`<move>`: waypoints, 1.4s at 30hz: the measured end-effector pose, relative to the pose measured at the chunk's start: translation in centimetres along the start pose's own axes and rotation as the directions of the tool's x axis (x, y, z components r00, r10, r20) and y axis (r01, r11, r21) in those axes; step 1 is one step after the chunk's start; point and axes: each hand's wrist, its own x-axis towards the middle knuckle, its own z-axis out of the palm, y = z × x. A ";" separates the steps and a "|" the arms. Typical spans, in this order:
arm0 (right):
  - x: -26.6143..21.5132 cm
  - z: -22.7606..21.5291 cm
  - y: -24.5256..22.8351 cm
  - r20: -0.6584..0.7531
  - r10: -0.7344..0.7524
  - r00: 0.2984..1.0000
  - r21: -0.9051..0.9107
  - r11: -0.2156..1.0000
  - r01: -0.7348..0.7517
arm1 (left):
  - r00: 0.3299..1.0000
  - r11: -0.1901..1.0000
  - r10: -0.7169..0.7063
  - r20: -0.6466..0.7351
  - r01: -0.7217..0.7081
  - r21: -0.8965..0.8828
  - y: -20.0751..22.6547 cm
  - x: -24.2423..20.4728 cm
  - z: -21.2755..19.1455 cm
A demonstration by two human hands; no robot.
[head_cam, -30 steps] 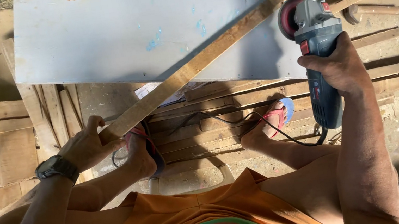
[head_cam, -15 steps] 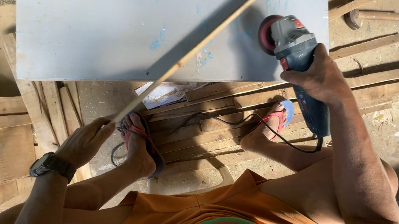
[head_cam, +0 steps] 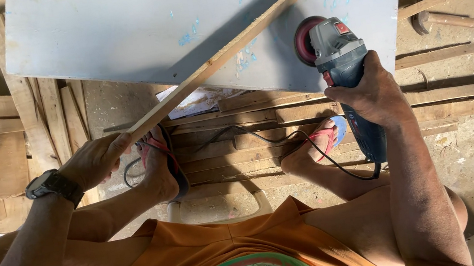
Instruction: The person uses an angle grinder with a sanding disc to smooth the edges of a long, thin wooden stick. They hold the stick with their left hand and move the grinder along its length while sitting on a low stool.
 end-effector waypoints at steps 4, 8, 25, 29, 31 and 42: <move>0.0 0.1 0.1 0.008 -0.001 1.000 -0.021 1.000 0.001 | 1.000 1.000 0.016 0.008 -0.016 -0.015 0.7 -0.4 -0.1; 0.0 -0.1 0.0 0.013 -0.010 1.000 -0.031 0.999 0.011 | 0.998 0.985 0.055 -0.014 -0.052 0.167 2.2 -1.3 0.3; -1.6 2.6 -5.8 0.139 0.133 0.981 -0.271 0.958 -0.092 | 0.995 0.895 0.099 -0.031 -0.075 0.439 1.7 0.1 2.2; -1.5 2.5 -6.2 0.116 0.133 0.984 -0.321 0.943 -0.089 | 0.988 0.896 0.151 -0.038 -0.121 0.427 0.6 0.8 3.1; -0.9 2.1 -5.9 0.117 0.131 0.985 -0.338 0.937 -0.084 | 0.985 0.887 0.168 -0.038 -0.134 0.443 0.2 0.9 3.1; 2.3 -1.4 -5.9 0.007 0.180 0.984 -0.399 0.902 -0.162 | 0.991 0.904 0.134 -0.002 -0.122 0.411 1.7 0.4 2.7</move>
